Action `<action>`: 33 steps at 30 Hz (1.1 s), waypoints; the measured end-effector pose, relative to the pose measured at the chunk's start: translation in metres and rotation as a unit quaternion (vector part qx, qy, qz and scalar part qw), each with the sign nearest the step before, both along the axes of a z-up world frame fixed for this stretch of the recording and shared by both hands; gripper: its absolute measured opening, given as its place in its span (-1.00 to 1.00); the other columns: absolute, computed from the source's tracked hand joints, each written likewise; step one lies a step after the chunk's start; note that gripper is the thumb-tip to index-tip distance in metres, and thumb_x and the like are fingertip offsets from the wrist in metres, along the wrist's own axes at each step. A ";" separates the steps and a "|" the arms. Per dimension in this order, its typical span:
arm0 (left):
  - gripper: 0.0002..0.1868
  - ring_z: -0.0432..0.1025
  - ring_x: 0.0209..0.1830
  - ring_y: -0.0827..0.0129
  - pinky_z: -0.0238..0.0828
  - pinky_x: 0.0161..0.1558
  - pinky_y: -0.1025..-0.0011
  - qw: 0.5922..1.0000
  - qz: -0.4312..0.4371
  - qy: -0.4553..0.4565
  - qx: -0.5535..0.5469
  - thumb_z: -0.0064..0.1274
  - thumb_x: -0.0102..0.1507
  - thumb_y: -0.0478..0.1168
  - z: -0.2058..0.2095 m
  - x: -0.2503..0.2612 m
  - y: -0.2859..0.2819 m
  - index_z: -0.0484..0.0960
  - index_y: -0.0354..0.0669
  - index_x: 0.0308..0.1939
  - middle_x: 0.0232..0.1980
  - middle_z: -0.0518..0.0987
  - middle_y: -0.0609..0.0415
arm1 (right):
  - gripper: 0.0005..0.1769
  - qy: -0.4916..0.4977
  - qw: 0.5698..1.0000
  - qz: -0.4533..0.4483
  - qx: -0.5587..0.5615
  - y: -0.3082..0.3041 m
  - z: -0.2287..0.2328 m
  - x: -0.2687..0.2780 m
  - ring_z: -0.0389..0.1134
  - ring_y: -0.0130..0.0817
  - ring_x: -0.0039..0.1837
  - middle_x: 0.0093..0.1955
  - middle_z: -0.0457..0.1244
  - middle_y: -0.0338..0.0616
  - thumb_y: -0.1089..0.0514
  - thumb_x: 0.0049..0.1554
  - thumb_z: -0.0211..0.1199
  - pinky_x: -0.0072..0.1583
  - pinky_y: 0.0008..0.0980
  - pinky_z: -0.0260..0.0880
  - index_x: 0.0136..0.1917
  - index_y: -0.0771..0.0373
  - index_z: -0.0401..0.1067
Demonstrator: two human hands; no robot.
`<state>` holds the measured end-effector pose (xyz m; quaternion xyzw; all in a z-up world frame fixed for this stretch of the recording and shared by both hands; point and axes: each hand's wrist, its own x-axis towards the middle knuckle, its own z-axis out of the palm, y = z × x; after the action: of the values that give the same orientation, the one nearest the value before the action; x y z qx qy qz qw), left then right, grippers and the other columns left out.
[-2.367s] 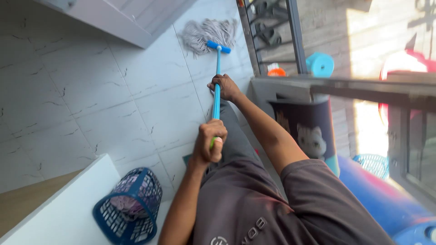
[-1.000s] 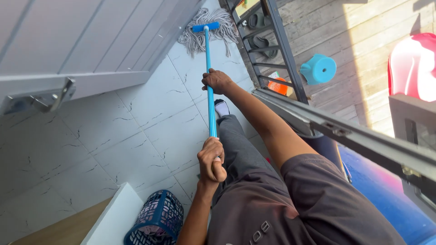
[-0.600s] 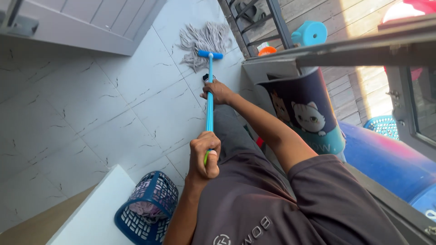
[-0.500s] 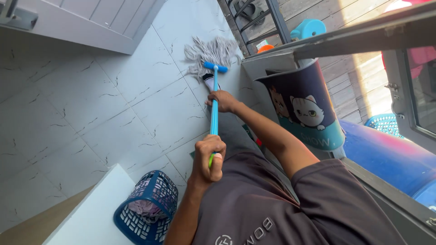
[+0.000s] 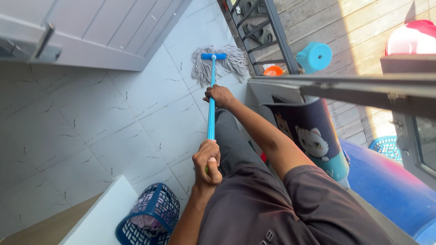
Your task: The person mops the tiled floor using a mop, pushing and pulling it across the surface while walking through an entryway and into a kitchen area.
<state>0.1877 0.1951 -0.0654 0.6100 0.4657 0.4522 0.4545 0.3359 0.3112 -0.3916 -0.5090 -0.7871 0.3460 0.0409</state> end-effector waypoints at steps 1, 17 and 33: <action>-0.79 0.13 -0.64 0.32 0.47 -0.09 0.22 1.000 0.011 0.000 0.009 -0.35 0.09 -0.25 -0.004 0.005 0.010 0.15 -0.16 -0.65 -0.66 0.17 0.06 | -0.66 -0.017 0.999 0.031 -0.004 0.024 -0.006 0.003 0.34 -0.08 0.10 -0.06 0.33 -0.21 -0.16 0.22 0.22 0.06 -0.08 0.39 -0.18 0.13 0.49; -0.82 0.20 -0.54 0.25 0.45 0.18 0.06 0.993 0.110 -0.035 -0.037 -0.37 0.12 -0.29 -0.038 0.056 0.113 0.18 -0.15 -0.60 -0.58 0.22 0.02 | -0.69 -0.223 0.936 0.270 -0.026 0.205 -0.008 0.015 0.28 -0.19 0.30 0.13 0.32 -0.31 -0.19 0.13 0.35 0.23 -0.21 0.38 -0.07 0.05 0.52; -0.78 0.18 -0.65 0.32 0.13 -0.49 0.34 0.955 0.277 0.039 -0.097 -0.28 0.08 -0.29 0.028 -0.053 -0.164 0.21 -0.21 -0.67 -0.67 0.23 0.03 | -0.71 0.093 0.924 0.362 -0.077 -0.130 -0.026 -0.154 0.37 -0.11 0.01 -0.11 0.32 -0.12 -0.08 0.20 0.30 0.20 -0.11 0.27 -0.20 0.15 0.45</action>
<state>0.1344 0.0310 -0.0370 0.4268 0.6755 0.4890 0.3497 0.1823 0.1812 -0.4177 -0.1566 -0.8816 0.4421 -0.0535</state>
